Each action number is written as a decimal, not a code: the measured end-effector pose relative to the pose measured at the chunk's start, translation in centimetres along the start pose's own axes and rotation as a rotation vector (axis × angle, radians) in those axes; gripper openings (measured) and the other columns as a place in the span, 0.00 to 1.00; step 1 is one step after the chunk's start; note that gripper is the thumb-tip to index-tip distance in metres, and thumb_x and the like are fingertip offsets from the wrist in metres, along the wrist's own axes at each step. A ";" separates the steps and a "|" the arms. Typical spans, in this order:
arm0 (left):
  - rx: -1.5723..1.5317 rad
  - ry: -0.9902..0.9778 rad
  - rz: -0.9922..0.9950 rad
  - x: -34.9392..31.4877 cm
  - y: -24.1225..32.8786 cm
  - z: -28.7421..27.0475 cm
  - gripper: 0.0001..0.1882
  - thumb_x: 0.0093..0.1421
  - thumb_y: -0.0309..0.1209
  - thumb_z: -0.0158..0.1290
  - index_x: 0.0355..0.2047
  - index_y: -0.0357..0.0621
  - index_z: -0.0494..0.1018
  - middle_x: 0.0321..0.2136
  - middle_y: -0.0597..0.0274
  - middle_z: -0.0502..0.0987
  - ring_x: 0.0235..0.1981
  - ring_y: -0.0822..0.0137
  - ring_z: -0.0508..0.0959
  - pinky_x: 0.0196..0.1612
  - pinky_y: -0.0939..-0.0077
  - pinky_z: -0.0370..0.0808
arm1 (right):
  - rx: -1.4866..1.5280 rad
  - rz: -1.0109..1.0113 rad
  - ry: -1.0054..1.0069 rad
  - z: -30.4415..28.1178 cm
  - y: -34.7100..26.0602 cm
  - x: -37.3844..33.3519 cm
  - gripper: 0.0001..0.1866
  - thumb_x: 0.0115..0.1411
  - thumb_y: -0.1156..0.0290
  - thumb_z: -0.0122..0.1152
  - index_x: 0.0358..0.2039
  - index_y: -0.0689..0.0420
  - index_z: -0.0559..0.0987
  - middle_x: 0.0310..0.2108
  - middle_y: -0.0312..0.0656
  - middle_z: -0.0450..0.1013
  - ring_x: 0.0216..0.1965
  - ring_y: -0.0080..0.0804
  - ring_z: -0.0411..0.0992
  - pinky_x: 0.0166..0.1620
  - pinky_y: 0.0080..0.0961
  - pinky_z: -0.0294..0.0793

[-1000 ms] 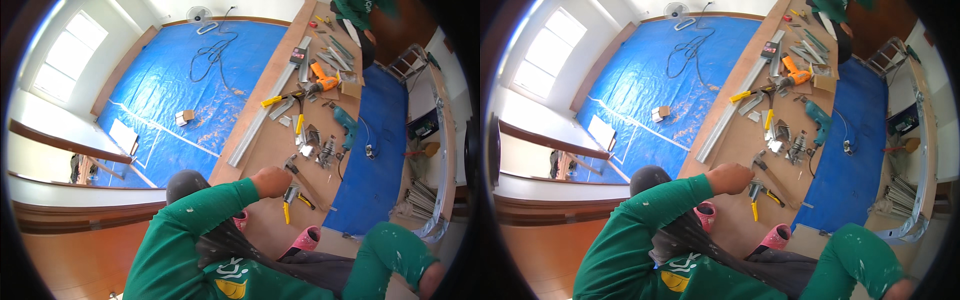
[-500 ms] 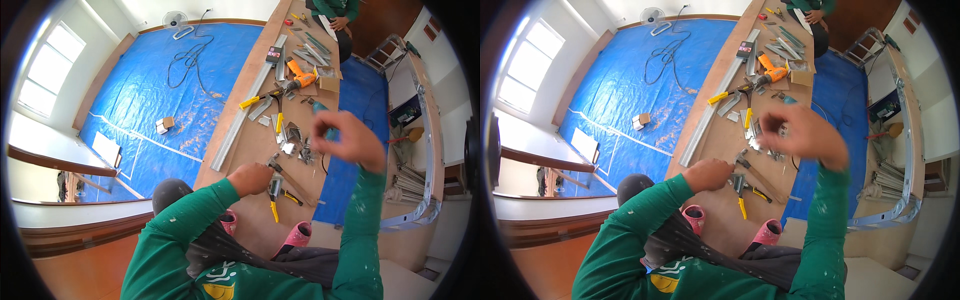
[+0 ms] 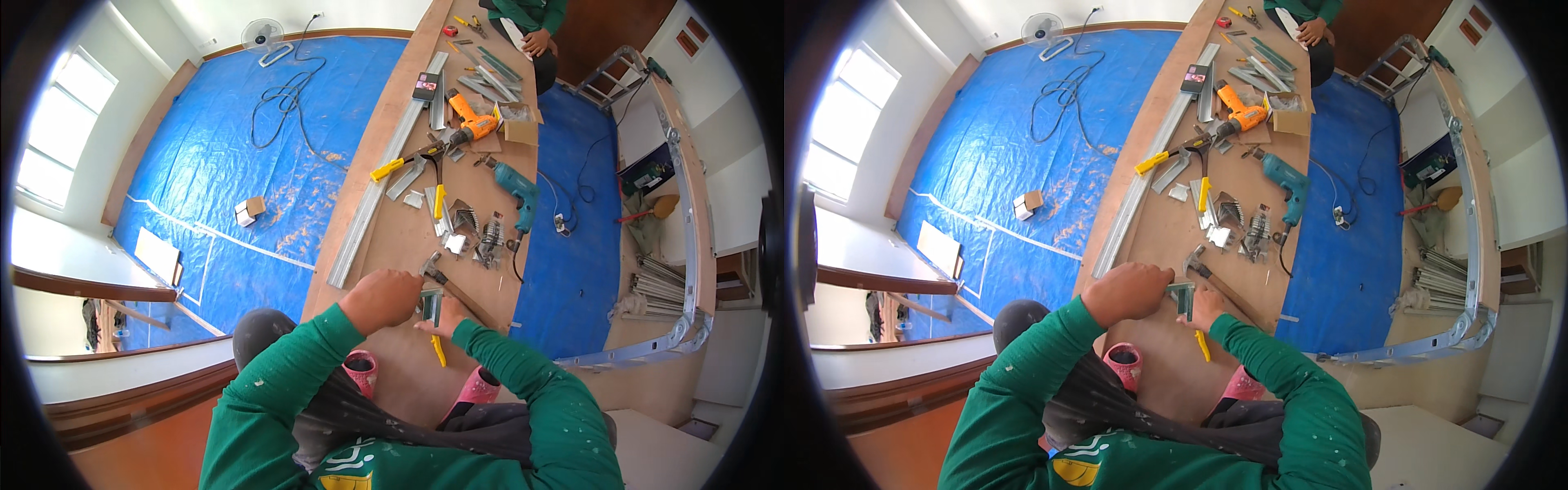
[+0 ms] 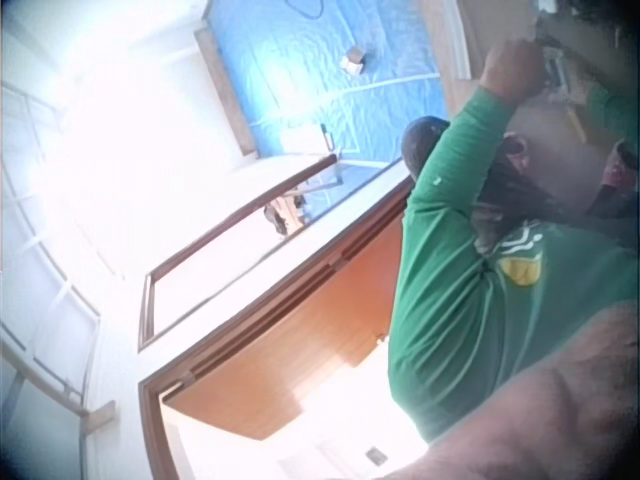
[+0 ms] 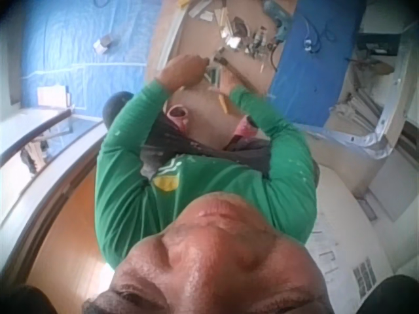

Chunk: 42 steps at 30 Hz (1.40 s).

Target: The person sits on the floor and assembles small metal frame pieces using a pencil, a square ruler, and pliers. They mark measurements, cut metal strips, and join components into frame shapes.

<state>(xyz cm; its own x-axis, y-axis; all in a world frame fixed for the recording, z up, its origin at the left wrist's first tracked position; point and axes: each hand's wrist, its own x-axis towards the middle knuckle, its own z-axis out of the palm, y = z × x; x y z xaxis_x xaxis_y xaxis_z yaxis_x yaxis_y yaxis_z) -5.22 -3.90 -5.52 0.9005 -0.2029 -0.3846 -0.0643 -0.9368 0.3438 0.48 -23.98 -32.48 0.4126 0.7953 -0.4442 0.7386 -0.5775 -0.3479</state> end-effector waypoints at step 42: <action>-0.131 -0.001 -0.196 2.1 -6.3 -3.9 0.11 0.66 0.30 0.53 0.46 0.40 0.76 0.35 0.41 0.83 0.42 0.39 0.83 0.45 0.45 0.77 | 0.175 0.069 0.119 -6.6 -1.0 0.4 0.17 0.62 0.69 0.57 0.48 0.61 0.69 0.47 0.60 0.73 0.47 0.62 0.77 0.52 0.55 0.76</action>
<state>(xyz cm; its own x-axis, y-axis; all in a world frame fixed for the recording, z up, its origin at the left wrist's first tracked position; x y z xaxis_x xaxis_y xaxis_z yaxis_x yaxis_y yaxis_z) -1.24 2.70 -5.10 0.8899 -0.0208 -0.4556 0.1682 -0.9136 0.3703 3.42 -21.87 -26.87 0.5267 0.7627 -0.3753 0.6065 -0.6465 -0.4627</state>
